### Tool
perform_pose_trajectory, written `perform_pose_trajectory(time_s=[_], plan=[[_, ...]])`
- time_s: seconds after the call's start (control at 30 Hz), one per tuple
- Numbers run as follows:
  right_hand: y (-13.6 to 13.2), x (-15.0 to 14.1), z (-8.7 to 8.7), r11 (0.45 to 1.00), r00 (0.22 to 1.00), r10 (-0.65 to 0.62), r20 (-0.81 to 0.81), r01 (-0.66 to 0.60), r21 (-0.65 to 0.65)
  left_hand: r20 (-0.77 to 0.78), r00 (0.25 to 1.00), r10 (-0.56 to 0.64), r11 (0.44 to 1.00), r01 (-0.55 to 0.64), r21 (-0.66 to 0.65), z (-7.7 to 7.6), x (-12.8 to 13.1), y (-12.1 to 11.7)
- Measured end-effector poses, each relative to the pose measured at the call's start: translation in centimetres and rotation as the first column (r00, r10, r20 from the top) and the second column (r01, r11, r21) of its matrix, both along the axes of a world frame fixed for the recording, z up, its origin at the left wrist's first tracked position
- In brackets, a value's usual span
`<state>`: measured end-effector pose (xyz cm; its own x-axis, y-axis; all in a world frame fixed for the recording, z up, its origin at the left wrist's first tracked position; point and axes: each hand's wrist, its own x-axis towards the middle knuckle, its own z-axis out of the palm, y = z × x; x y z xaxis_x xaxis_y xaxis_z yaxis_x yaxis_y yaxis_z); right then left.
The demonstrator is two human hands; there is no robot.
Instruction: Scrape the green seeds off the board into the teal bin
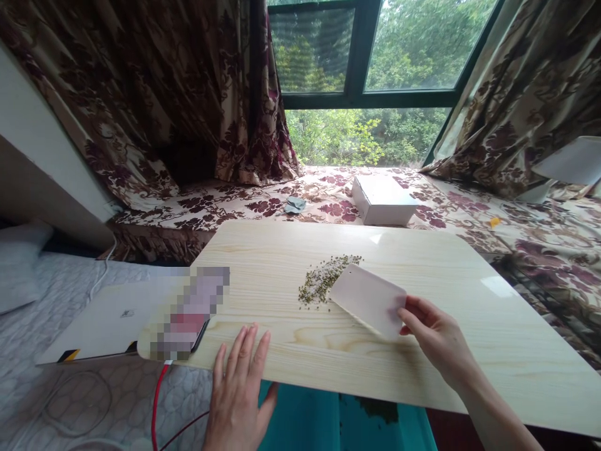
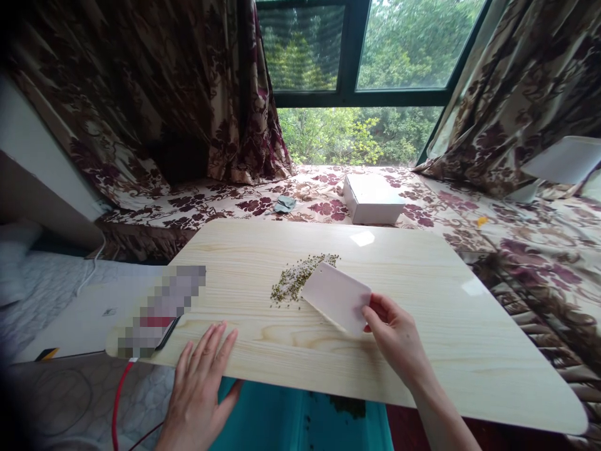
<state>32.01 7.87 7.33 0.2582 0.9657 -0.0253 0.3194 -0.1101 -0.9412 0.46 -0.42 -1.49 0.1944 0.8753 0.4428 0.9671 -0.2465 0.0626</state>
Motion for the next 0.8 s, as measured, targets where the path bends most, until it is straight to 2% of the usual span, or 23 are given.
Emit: perform_pose_trajectory(time_s=[0.33, 0.53, 0.8], plan=[[-0.04, -0.33, 0.19, 1.0, 1.0, 0.005, -0.023, -0.005, -0.008, -0.01, 1.0, 0.001, 0.999, -0.002, -0.032, 0.35, 0.04, -0.1], [-0.4, -0.17, 0.49, 0.998, 0.999, 0.053, 0.007, -0.053, -0.013, 0.001, 1.0, 0.001, 0.999, -0.001, -0.038, 0.62, 0.14, -0.15], [-0.83, 0.44, 0.56, 1.0, 1.0, 0.027, -0.016, -0.027, -0.009, 0.005, 1.0, -0.001, 0.999, 0.002, -0.047, 0.61, 0.05, -0.22]])
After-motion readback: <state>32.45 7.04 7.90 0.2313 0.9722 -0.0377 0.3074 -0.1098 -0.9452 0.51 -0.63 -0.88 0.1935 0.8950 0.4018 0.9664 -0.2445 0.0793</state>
